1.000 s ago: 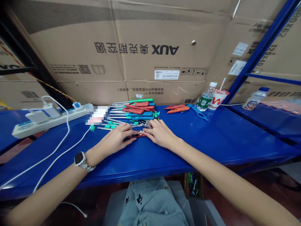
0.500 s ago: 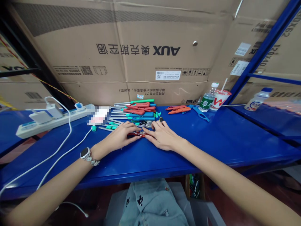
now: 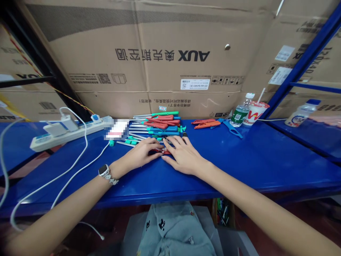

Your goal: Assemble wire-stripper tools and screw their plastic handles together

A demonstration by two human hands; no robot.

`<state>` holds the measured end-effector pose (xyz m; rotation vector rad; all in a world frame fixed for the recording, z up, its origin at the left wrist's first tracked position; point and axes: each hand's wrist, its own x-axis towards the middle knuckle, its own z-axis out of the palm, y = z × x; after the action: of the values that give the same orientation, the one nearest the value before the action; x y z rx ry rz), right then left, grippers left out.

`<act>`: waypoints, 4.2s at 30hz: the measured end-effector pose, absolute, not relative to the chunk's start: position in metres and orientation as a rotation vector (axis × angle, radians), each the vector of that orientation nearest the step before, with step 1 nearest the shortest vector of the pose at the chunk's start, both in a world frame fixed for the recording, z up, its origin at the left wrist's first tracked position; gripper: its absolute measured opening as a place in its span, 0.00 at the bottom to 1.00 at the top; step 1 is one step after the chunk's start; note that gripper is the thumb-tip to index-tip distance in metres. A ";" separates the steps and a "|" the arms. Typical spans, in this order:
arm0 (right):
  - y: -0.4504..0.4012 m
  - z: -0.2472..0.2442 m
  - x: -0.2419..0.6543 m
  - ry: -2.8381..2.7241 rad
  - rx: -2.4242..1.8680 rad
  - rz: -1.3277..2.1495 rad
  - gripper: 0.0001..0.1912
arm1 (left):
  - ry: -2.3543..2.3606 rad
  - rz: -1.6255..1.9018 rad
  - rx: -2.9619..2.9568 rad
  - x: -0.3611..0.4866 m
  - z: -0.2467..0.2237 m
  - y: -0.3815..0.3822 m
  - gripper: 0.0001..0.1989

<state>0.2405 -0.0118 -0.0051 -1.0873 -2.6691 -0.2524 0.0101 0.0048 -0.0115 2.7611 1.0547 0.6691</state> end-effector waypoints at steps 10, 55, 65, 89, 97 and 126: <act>-0.005 -0.015 0.233 -2.686 -1.069 -0.260 0.26 | 1.238 0.671 2.717 -0.054 0.007 0.007 0.18; 0.034 -0.018 0.199 -2.502 -0.771 0.142 0.05 | 1.184 0.578 2.523 -0.057 -0.003 0.009 0.12; 0.033 -0.016 0.197 -2.472 -0.836 0.155 0.04 | 1.176 0.557 2.566 -0.060 -0.003 0.011 0.14; 0.036 -0.019 0.200 -2.478 -0.839 0.264 0.06 | 1.323 0.514 2.541 -0.063 -0.002 0.012 0.14; 0.036 -0.018 0.200 -2.480 -0.826 0.261 0.06 | 1.269 0.513 2.563 -0.064 0.000 0.012 0.14; 0.034 -0.017 0.199 -2.481 -0.810 0.235 0.06 | 1.301 0.606 2.591 -0.044 -0.005 0.002 0.18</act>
<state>0.1991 0.0340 -0.0171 -0.8102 -2.4814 0.2350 -0.0437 0.0016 -0.0049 2.5905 1.3005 0.6064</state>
